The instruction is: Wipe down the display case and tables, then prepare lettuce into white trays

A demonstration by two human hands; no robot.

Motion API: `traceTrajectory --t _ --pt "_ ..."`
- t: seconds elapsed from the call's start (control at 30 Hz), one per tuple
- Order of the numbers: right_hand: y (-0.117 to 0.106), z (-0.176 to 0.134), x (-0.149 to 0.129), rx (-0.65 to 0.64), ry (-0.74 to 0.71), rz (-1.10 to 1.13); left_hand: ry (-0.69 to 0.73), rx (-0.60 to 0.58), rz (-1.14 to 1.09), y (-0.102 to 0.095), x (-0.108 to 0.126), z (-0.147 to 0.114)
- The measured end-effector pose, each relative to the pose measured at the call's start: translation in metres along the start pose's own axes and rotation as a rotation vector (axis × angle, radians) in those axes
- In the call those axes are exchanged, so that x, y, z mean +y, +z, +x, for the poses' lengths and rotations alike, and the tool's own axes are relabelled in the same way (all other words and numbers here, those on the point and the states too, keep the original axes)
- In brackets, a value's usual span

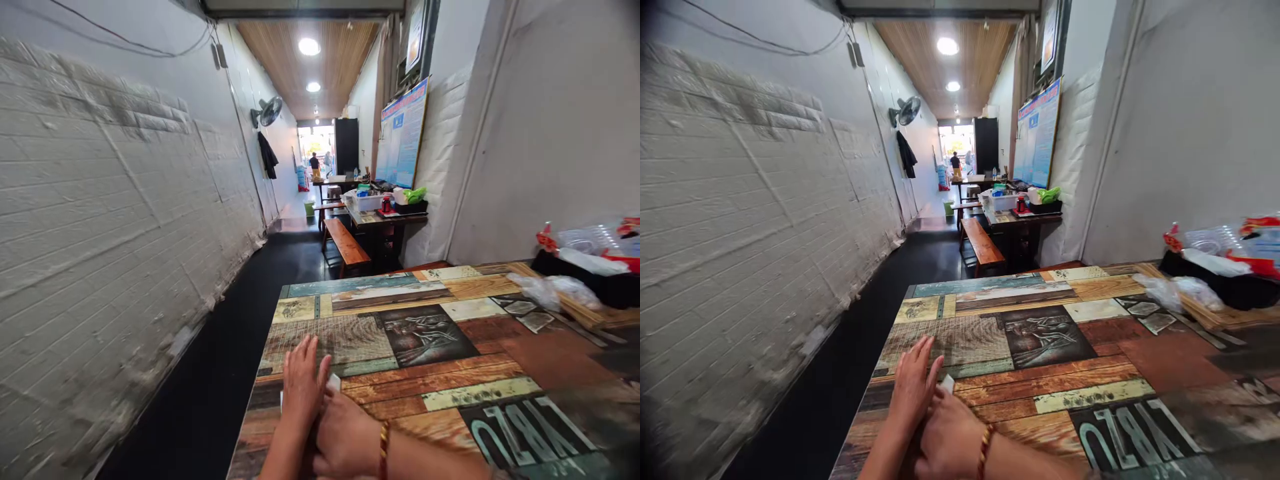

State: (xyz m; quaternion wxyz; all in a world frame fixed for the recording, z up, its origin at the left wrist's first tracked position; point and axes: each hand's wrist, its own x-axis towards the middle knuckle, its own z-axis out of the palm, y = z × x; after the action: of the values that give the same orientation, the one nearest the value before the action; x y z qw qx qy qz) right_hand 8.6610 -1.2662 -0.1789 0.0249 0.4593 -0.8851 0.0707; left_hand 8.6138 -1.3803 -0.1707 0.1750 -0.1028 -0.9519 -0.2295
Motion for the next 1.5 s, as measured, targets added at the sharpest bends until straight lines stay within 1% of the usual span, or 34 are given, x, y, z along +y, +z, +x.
traceTrajectory --t 0.07,0.1,0.17,0.23,0.3,0.37,0.4,0.47,0.5,0.57,0.6,0.67,0.73,0.77,0.83,0.87,0.9,0.93,0.97,1.03,1.07,1.13,1.17,1.2,1.23,1.27,1.3,1.37,1.43,1.5 --pt "-0.003 -0.036 -0.001 0.034 -0.044 -0.049 -0.001 -0.095 0.033 0.001 0.002 -0.003" --pt "-0.006 -0.054 0.001 0.056 -0.043 -0.064 0.01 -0.143 0.046 0.002 0.004 -0.005" --pt "-0.014 -0.091 0.007 0.074 0.013 -0.049 0.034 -0.208 0.064 0.002 0.007 -0.007" --pt "-0.025 -0.126 0.019 0.061 0.154 -0.013 0.044 -0.222 0.069 0.002 0.01 -0.009" --pt "-0.037 -0.152 0.039 0.057 0.374 -0.002 0.048 -0.206 0.058 0.001 0.012 -0.009" --pt "-0.046 -0.16 0.063 0.08 0.61 -0.029 0.062 -0.182 0.04 0.002 0.013 -0.009" --pt "-0.05 -0.155 0.076 0.086 0.7 -0.047 0.071 -0.171 0.03 0.002 0.013 -0.009" --pt "-0.054 -0.131 0.094 0.078 0.816 -0.068 0.087 -0.152 0.016 0.003 0.013 -0.008" --pt "-0.055 -0.113 0.099 0.067 0.838 -0.066 0.092 -0.145 0.012 0.003 0.013 -0.008" --pt "-0.05 -0.072 0.095 0.047 0.808 -0.035 0.09 -0.138 0.012 0.002 0.013 -0.007" --pt "-0.045 -0.051 0.086 0.049 0.75 -0.015 0.083 -0.139 0.014 0.002 0.012 -0.007" --pt "-0.027 -0.017 0.058 0.078 0.551 0.005 0.066 -0.146 0.018 0.001 0.01 -0.006" --pt "-0.002 0.001 0.025 0.115 0.315 -0.017 0.052 -0.148 0.021 0.002 0.008 -0.006" --pt "0.011 0.002 0.01 0.124 0.213 -0.04 0.051 -0.144 0.021 0.003 0.008 -0.007" --pt "0.031 -0.01 -0.012 0.109 0.032 -0.076 0.057 -0.135 0.023 0.005 0.007 -0.008" --pt "0.034 -0.022 -0.016 0.101 -0.035 -0.081 0.062 -0.138 0.025 0.006 0.007 -0.008" --pt "0.033 -0.037 -0.015 0.1 -0.079 -0.071 0.065 -0.149 0.027 0.007 0.008 -0.008" --pt "0.027 -0.052 -0.01 0.106 -0.087 -0.052 0.068 -0.165 0.027 0.007 0.009 -0.009" --pt "0.017 -0.068 -0.001 0.125 -0.047 -0.028 0.069 -0.185 0.026 0.008 0.01 -0.009" --pt "-0.008 -0.089 0.028 0.164 0.156 0.011 0.072 -0.222 0.017 0.007 0.014 -0.008" --pt "-0.021 -0.094 0.045 0.172 0.278 0.016 0.072 -0.238 0.012 0.006 0.015 -0.008" --pt "-0.039 -0.088 0.077 0.167 0.491 0.009 0.067 -0.263 0.004 0.004 0.017 -0.006" --pt "-0.043 -0.079 0.088 0.165 0.57 0.005 0.065 -0.27 0.002 0.004 0.018 -0.005" --pt "-0.044 -0.068 0.095 0.163 0.625 0.004 0.065 -0.273 -0.001 0.004 0.018 -0.005" --pt "-0.043 -0.056 0.096 0.164 0.651 0.008 0.066 -0.27 -0.005 0.004 0.017 -0.004" --pt "-0.04 -0.046 0.093 0.164 0.644 0.019 0.069 -0.262 -0.011 0.005 0.016 -0.004" --pt "-0.036 -0.038 0.085 0.162 0.604 0.035 0.071 -0.253 -0.02 0.006 0.015 -0.003" --pt "-0.029 -0.034 0.058 0.15 0.461 0.077 0.075 -0.237 -0.046 0.01 0.011 -0.003" --pt "-0.027 -0.045 0.027 0.136 0.3 0.116 0.089 -0.222 -0.078 0.014 0.008 -0.003" --pt "-0.03 -0.063 0.004 0.132 0.19 0.153 0.109 -0.2 -0.103 0.017 0.006 -0.003"
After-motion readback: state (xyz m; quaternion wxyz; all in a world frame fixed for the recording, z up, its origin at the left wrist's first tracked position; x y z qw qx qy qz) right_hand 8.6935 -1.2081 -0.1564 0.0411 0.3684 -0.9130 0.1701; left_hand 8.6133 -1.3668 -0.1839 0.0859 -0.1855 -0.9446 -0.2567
